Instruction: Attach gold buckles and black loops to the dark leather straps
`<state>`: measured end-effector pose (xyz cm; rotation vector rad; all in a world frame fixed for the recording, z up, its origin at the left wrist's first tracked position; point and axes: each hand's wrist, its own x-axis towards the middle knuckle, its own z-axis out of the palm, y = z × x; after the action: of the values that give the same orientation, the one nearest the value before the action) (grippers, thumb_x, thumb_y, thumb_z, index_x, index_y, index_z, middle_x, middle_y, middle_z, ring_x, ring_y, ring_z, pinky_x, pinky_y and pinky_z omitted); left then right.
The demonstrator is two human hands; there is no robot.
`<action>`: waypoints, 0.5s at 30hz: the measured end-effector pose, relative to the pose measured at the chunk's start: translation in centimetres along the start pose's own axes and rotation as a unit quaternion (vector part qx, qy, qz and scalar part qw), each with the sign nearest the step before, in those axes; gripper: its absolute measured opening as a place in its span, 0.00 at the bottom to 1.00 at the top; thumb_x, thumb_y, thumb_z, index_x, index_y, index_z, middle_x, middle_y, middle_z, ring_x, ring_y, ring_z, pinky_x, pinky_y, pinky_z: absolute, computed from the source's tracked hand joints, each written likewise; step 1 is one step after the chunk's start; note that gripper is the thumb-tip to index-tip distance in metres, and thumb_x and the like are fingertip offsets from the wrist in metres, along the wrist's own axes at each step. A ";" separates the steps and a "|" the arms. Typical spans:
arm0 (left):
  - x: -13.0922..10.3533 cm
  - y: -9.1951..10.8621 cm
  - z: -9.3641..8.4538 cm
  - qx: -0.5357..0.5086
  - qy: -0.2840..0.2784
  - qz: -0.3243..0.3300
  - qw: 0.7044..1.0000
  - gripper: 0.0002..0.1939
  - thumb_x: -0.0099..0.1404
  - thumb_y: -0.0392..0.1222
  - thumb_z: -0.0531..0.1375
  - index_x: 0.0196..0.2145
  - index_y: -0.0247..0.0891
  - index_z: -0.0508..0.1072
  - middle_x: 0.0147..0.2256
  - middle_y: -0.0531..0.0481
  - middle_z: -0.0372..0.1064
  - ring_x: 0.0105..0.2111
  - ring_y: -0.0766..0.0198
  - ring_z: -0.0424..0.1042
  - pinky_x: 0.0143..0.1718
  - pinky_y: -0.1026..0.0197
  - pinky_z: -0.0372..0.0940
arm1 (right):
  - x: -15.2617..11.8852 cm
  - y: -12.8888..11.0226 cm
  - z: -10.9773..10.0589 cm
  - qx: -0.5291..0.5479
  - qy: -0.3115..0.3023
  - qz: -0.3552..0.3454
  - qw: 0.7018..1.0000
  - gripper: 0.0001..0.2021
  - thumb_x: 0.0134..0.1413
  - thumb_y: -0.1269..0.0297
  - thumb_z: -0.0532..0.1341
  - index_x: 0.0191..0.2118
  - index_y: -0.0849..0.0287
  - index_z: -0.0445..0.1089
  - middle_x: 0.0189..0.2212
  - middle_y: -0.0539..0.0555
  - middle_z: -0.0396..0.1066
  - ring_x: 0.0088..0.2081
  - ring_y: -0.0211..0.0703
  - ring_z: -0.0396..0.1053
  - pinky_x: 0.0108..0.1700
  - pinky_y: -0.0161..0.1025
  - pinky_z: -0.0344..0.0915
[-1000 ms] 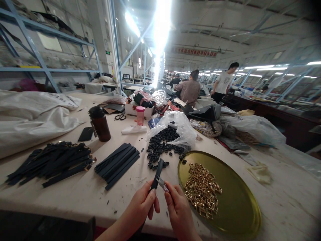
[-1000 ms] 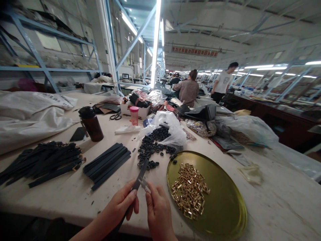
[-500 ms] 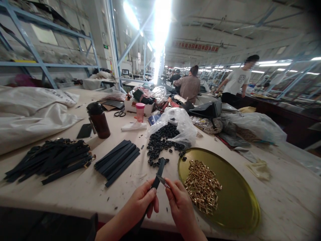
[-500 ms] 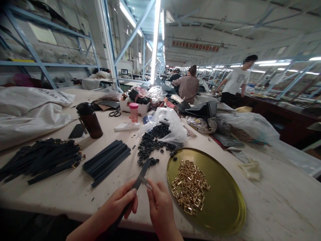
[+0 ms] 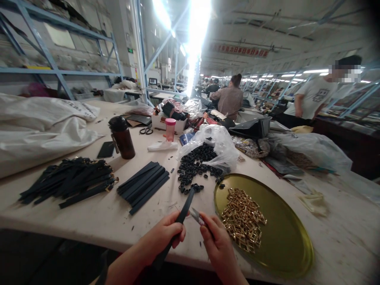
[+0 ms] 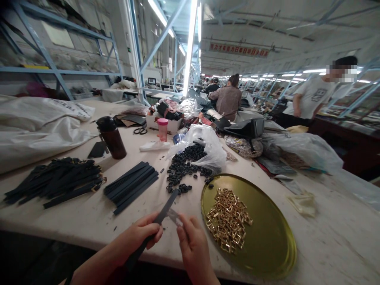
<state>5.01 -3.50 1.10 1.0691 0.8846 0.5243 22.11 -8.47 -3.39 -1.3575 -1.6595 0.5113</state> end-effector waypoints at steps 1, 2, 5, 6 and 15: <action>-0.1 0.1 -0.1 -0.006 -0.006 -0.006 1.000 0.15 0.55 0.35 0.50 0.41 0.33 0.64 0.19 0.59 0.60 0.16 0.74 0.53 0.18 0.70 0.47 | -0.1 -0.2 0.0 -0.011 -0.026 -0.010 1.000 0.15 0.59 0.66 0.50 0.51 0.54 0.63 0.33 0.53 0.66 0.33 0.41 0.67 0.34 0.35 0.66; -0.2 0.1 -0.1 -0.008 -0.015 -0.010 1.000 0.14 0.54 0.34 0.50 0.40 0.33 0.65 0.19 0.59 0.61 0.16 0.74 0.53 0.17 0.70 0.47 | -0.1 -0.3 0.0 -0.023 -0.047 -0.019 0.998 0.16 0.59 0.66 0.50 0.52 0.54 0.62 0.32 0.53 0.65 0.33 0.41 0.67 0.34 0.35 0.66; -0.4 0.2 -0.3 0.003 -0.039 -0.029 0.999 0.11 0.54 0.35 0.51 0.36 0.34 0.66 0.19 0.58 0.61 0.15 0.74 0.54 0.17 0.69 0.46 | 0.1 -0.5 -0.2 -0.060 -0.082 -0.036 0.994 0.16 0.59 0.66 0.50 0.52 0.54 0.61 0.32 0.54 0.65 0.34 0.42 0.67 0.34 0.36 0.65; -0.5 0.2 -0.4 0.008 -0.045 -0.037 0.998 0.10 0.54 0.35 0.51 0.34 0.34 0.67 0.19 0.58 0.61 0.15 0.74 0.54 0.17 0.69 0.46 | 0.2 -0.5 -0.3 -0.072 -0.089 -0.041 0.993 0.16 0.58 0.67 0.50 0.52 0.54 0.61 0.32 0.54 0.65 0.34 0.42 0.66 0.34 0.36 0.64; -1.3 1.5 -0.6 -0.005 -0.071 -0.104 0.992 0.07 0.50 0.35 0.52 0.28 0.34 0.68 0.18 0.58 0.63 0.15 0.74 0.54 0.17 0.69 0.45 | 1.1 -0.5 -1.3 -0.125 -0.128 -0.072 0.981 0.14 0.59 0.66 0.50 0.48 0.58 0.66 0.28 0.54 0.65 0.31 0.43 0.64 0.32 0.38 0.61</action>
<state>3.83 -3.48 2.79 0.9792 0.8535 0.2754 22.93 -7.88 -1.92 -1.3801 -2.0736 0.4156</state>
